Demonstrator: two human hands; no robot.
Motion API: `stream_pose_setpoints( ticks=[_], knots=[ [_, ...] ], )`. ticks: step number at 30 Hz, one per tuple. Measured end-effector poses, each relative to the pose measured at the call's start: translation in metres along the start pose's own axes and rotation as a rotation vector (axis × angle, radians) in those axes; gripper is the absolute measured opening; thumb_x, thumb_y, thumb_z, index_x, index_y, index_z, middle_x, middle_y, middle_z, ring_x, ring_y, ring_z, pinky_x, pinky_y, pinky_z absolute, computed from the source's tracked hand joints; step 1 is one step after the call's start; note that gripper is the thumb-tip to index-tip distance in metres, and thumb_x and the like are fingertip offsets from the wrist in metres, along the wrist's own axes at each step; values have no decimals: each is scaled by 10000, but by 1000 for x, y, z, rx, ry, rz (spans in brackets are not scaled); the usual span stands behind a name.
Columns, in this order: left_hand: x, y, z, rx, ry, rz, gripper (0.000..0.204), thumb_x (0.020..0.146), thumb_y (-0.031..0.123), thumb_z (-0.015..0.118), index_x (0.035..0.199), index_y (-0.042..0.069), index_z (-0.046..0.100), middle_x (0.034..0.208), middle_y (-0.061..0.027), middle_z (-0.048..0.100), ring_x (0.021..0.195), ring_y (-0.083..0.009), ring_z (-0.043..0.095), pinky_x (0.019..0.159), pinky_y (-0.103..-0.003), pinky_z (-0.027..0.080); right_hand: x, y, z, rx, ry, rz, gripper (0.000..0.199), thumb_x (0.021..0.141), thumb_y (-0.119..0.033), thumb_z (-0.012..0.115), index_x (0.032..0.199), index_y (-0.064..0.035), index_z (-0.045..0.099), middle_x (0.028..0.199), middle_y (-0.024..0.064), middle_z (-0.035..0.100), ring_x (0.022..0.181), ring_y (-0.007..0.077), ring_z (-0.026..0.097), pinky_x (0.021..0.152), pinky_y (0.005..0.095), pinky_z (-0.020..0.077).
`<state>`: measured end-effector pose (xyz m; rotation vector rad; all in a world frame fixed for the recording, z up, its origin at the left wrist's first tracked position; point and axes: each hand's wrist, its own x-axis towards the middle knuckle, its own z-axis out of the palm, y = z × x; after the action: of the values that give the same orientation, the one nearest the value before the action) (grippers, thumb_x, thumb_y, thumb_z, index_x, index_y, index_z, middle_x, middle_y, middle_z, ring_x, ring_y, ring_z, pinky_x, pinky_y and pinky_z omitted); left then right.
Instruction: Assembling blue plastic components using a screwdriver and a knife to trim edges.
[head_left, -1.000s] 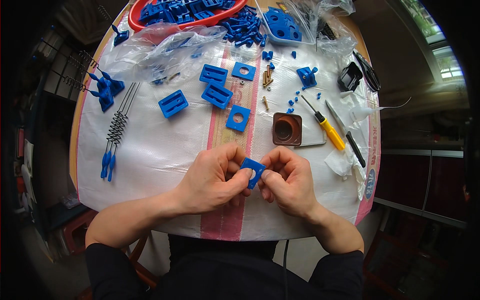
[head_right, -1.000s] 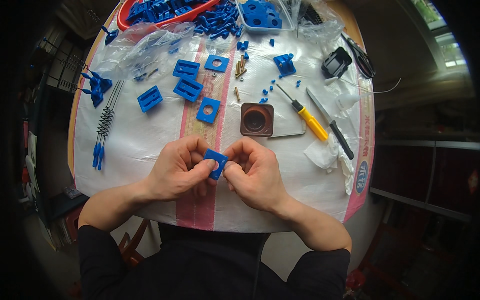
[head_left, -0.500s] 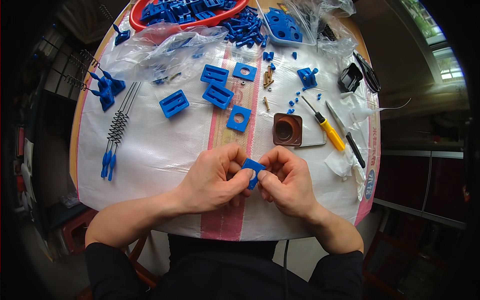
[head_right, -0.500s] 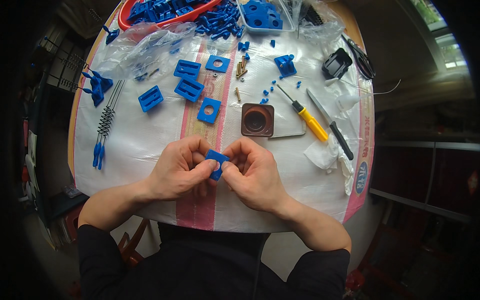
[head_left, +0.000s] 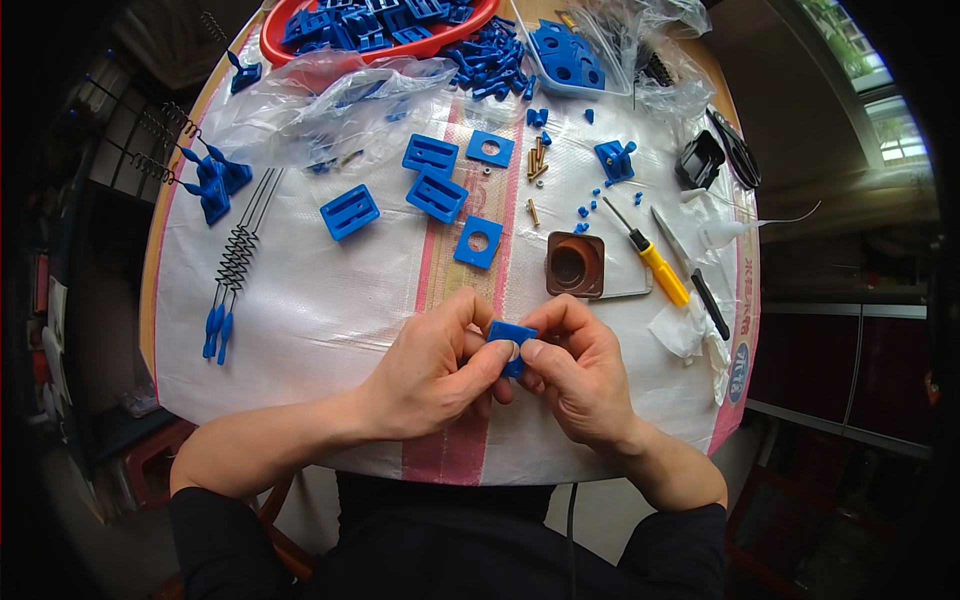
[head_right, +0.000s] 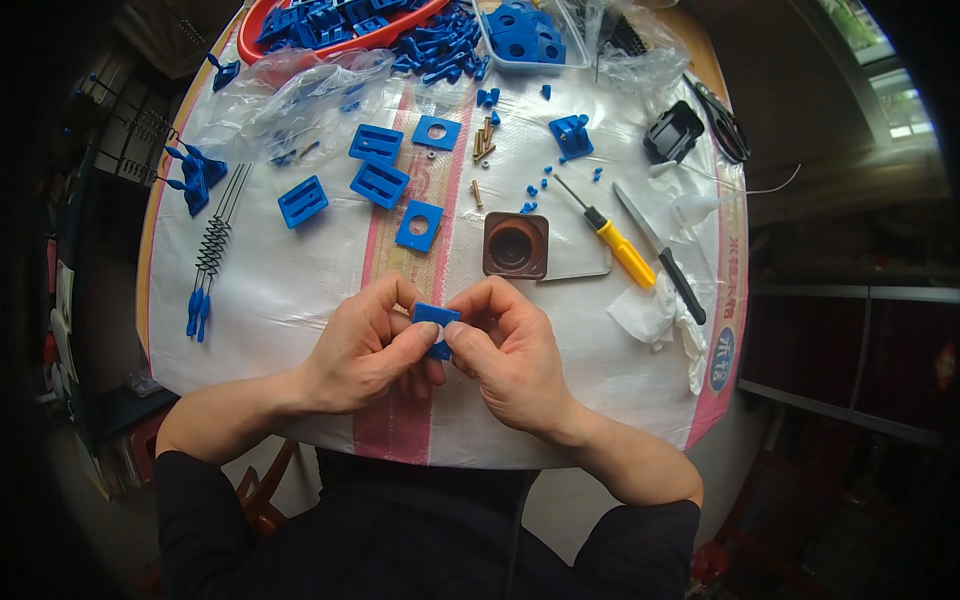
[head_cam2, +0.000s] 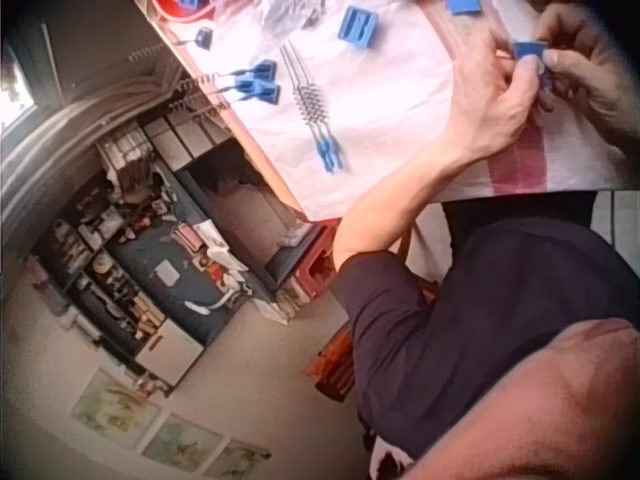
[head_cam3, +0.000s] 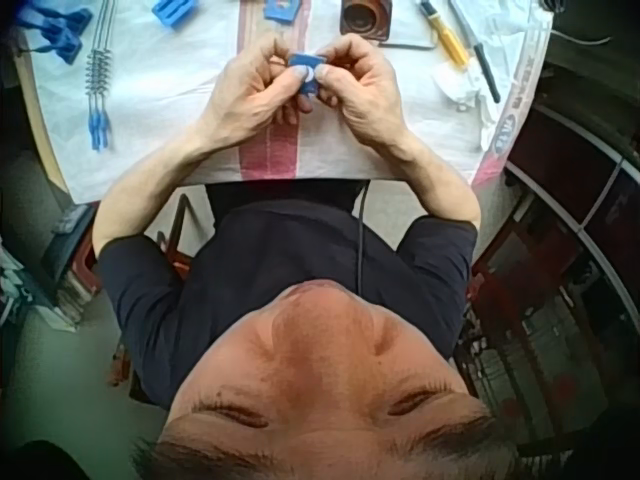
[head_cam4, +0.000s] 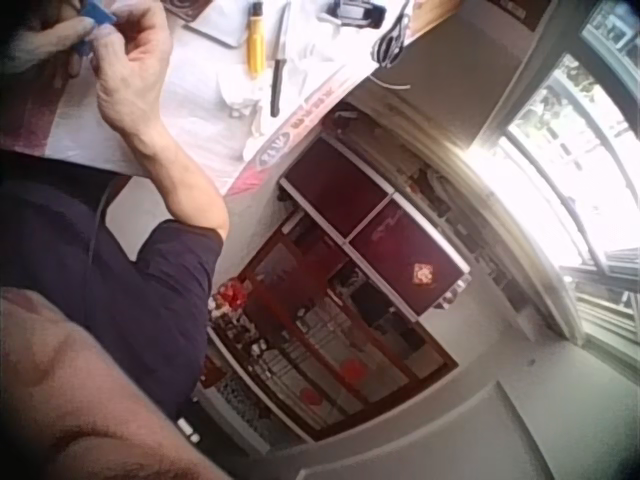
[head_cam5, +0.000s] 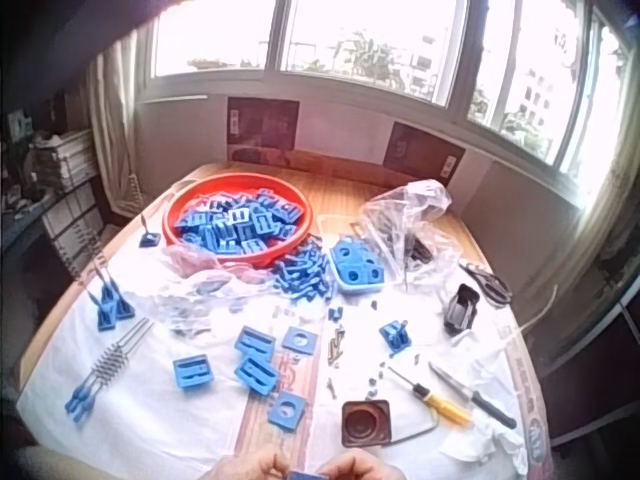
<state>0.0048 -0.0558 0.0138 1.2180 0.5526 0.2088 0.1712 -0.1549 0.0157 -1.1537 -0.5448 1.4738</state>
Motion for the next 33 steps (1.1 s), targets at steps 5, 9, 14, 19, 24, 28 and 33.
stream_pose_setpoints(
  ticks=[5,9,14,19,24,28,33],
  knots=[
    [0,-8,5,66,56,93,132,994,89,498,1050,-6,425,729,-89,680,625,-102,643,547,-249,495,0,7,4,60,24,-22,115,933,-32,571,1032,-39,514,910,25,591,748,38,519,625,193,421],
    [-1,-5,4,139,30,100,126,1013,81,458,1093,4,399,740,-79,668,649,-97,643,571,-237,508,0,9,4,85,26,-31,110,944,-40,560,1044,-54,516,925,19,592,768,35,521,633,191,421],
    [-1,-7,6,163,43,117,127,1011,76,454,1098,3,396,720,-65,662,650,-93,641,569,-233,496,0,12,1,68,29,-28,105,947,-40,557,1043,-57,517,926,19,592,769,32,521,637,191,424],
    [-1,-8,5,165,48,100,134,1007,72,459,1103,4,394,709,-60,657,655,-84,634,573,-232,485,0,11,4,68,29,-39,117,942,-29,560,1046,-58,516,917,18,593,759,33,520,637,194,425],
    [-1,-5,5,183,48,92,133,1007,71,460,1098,4,391,709,-59,655,656,-81,627,580,-234,485,0,9,8,57,33,-68,129,939,-27,561,1052,-64,513,914,18,594,749,34,514,643,197,429],
    [-1,-6,5,170,50,93,132,1008,73,459,1093,0,389,704,-56,653,657,-80,626,582,-233,484,1,8,4,53,27,-16,122,942,-35,560,1051,-64,515,904,15,595,763,42,537,637,201,437],
    [1,-7,6,137,65,128,144,996,84,479,1091,-8,422,729,-62,673,639,-98,634,564,-249,478,4,12,-2,133,40,30,73,979,-112,567,1009,-53,538,835,6,594,712,45,562,589,189,441]
  ],
)
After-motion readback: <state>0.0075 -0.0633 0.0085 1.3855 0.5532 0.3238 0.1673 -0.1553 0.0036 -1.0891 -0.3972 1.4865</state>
